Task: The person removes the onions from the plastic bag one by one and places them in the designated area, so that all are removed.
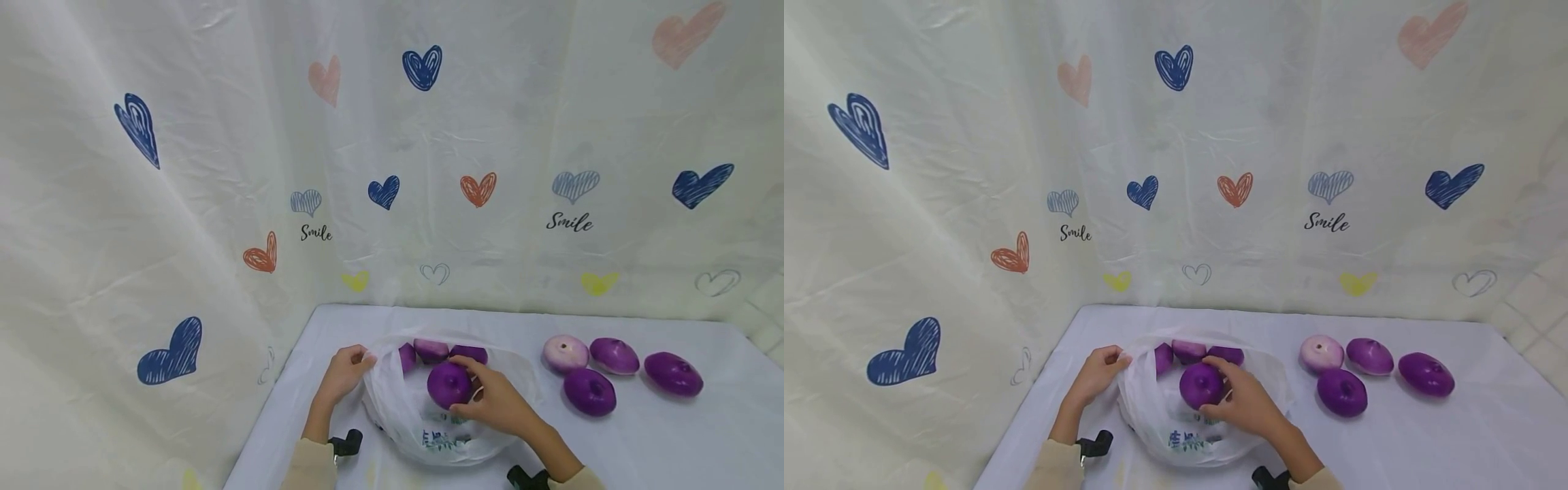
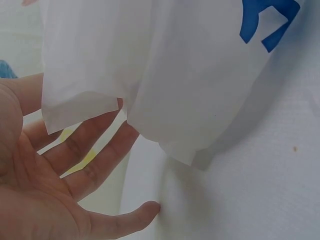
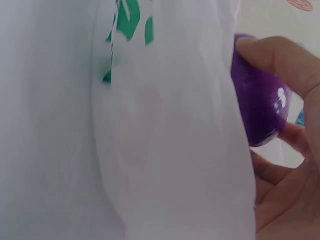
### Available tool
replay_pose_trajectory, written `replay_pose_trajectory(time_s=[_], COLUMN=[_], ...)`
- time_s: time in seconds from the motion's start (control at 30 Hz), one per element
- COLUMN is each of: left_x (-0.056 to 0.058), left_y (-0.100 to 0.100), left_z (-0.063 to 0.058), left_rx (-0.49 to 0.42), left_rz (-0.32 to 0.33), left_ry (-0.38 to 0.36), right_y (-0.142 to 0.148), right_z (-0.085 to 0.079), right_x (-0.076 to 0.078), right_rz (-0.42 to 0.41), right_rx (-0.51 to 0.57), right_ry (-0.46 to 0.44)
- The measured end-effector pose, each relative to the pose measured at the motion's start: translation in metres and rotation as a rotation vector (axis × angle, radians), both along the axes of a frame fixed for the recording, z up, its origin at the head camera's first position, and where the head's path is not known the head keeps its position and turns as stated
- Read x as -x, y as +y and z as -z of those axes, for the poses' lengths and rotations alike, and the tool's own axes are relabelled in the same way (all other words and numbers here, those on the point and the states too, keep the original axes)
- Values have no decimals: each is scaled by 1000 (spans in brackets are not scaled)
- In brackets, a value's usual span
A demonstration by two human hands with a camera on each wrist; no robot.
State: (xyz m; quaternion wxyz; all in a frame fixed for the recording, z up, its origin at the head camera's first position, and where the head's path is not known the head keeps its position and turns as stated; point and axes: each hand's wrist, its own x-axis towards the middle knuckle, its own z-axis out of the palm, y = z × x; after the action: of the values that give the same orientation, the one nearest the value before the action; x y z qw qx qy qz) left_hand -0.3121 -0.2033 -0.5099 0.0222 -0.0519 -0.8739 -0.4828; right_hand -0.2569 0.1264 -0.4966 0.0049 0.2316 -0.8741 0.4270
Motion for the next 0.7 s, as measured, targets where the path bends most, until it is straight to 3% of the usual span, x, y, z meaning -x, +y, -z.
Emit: replay_pose_trajectory(time_s=[0.37, 0.7], left_x=[-1, -1], left_y=[-1, -1], left_z=[0, 0], left_rx=[-21, -18], left_rz=[17, 14], left_ry=[-2, 9], right_y=[44, 78], right_z=[-6, -16], right_x=[-17, -27], right_rz=[13, 114], right_rx=[48, 17], right_ry=[118, 189])
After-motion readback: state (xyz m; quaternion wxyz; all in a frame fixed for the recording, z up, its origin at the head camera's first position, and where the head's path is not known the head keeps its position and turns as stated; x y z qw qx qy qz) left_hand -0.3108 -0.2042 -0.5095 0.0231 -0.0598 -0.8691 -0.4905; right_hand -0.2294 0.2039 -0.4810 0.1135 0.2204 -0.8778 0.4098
